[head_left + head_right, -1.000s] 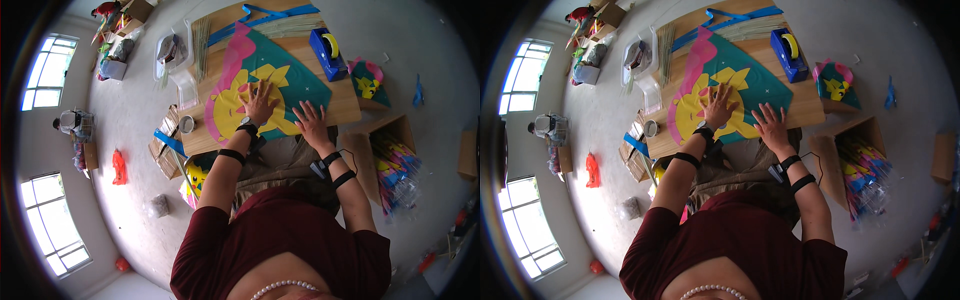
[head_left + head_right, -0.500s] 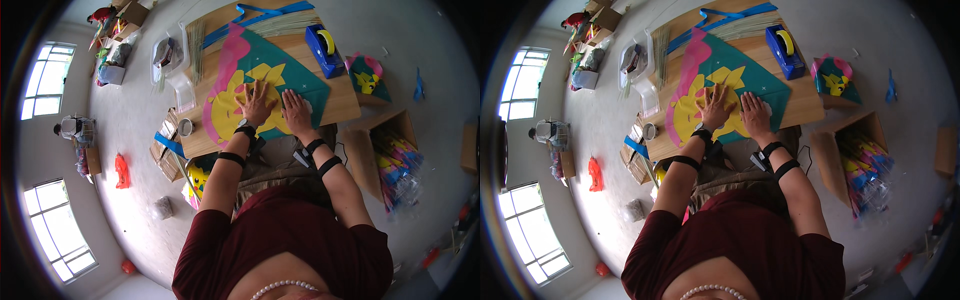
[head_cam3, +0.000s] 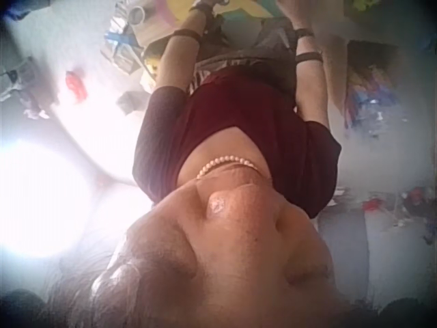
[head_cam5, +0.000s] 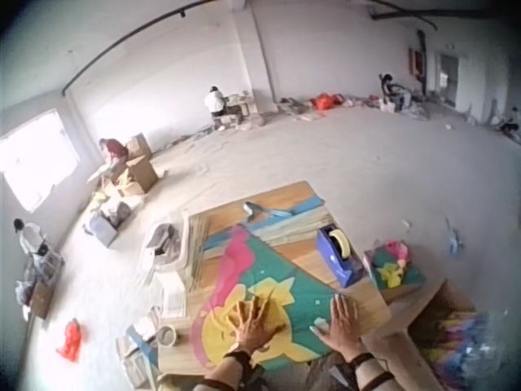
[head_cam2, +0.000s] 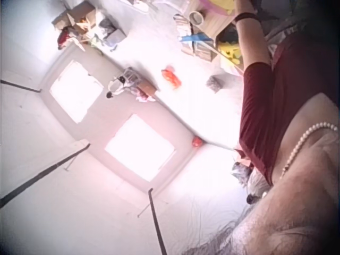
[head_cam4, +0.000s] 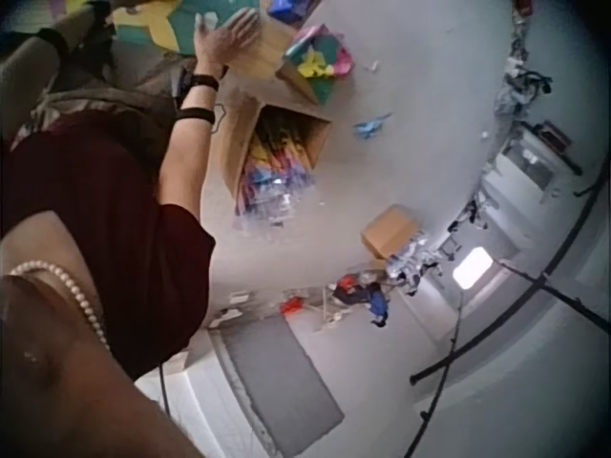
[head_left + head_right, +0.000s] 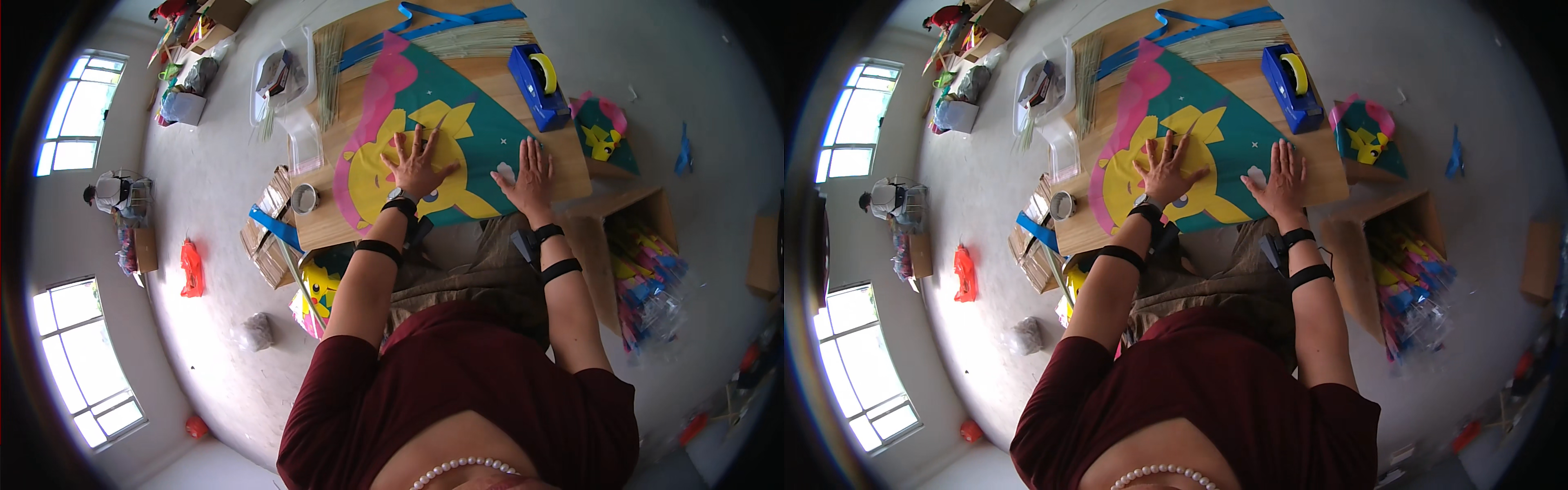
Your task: The person assembles a Pikachu-themed kite by smoothing the printed fabric, applying clear tape to secure edges, and attaching a bamboo stick to the kite's frame. They handle the kite and tape by hand throughout the process.
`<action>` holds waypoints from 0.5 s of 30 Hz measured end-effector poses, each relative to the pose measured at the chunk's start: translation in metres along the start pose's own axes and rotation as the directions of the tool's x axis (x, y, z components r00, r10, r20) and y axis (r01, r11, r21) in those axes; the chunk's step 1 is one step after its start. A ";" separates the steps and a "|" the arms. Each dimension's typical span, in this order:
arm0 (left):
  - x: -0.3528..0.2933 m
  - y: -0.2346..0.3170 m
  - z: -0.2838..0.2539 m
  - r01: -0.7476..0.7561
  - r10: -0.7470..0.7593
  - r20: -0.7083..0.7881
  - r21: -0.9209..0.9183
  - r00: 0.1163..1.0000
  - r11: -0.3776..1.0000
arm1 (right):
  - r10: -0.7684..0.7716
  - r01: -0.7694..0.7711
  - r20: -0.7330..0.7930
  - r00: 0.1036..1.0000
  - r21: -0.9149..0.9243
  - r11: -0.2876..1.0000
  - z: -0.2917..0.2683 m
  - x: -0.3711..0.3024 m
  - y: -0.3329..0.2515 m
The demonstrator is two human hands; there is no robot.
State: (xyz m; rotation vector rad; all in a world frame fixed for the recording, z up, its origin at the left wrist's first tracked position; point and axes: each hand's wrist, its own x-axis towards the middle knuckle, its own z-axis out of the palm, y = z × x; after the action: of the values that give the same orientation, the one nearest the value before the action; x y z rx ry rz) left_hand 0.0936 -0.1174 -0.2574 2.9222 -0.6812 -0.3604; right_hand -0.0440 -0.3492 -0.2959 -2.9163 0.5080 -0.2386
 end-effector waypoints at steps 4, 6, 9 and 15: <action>0.000 -0.005 0.000 -0.004 0.004 0.017 -0.006 1.000 1.000 | 0.019 -0.019 0.005 1.000 -0.030 0.999 -0.008 0.000 0.019; 0.000 -0.006 -0.001 -0.007 0.008 0.024 -0.006 1.000 1.000 | 0.160 -0.157 0.056 0.986 -0.049 0.986 -0.014 0.004 0.020; 0.000 0.002 -0.008 -0.023 0.023 0.040 -0.020 0.999 1.000 | 0.138 -0.140 -0.037 0.990 -0.089 0.986 -0.012 0.005 0.013; 0.000 -0.001 -0.009 -0.020 0.020 0.056 0.004 0.998 1.000 | -0.311 0.307 0.038 0.950 0.086 0.948 -0.002 -0.014 -0.068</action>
State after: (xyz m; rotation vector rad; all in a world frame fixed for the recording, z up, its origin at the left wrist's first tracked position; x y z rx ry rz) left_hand 0.0966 -0.1162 -0.2485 2.9173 -0.7188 -0.4407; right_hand -0.0355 -0.2817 -0.2822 -2.9027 0.0281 -0.2178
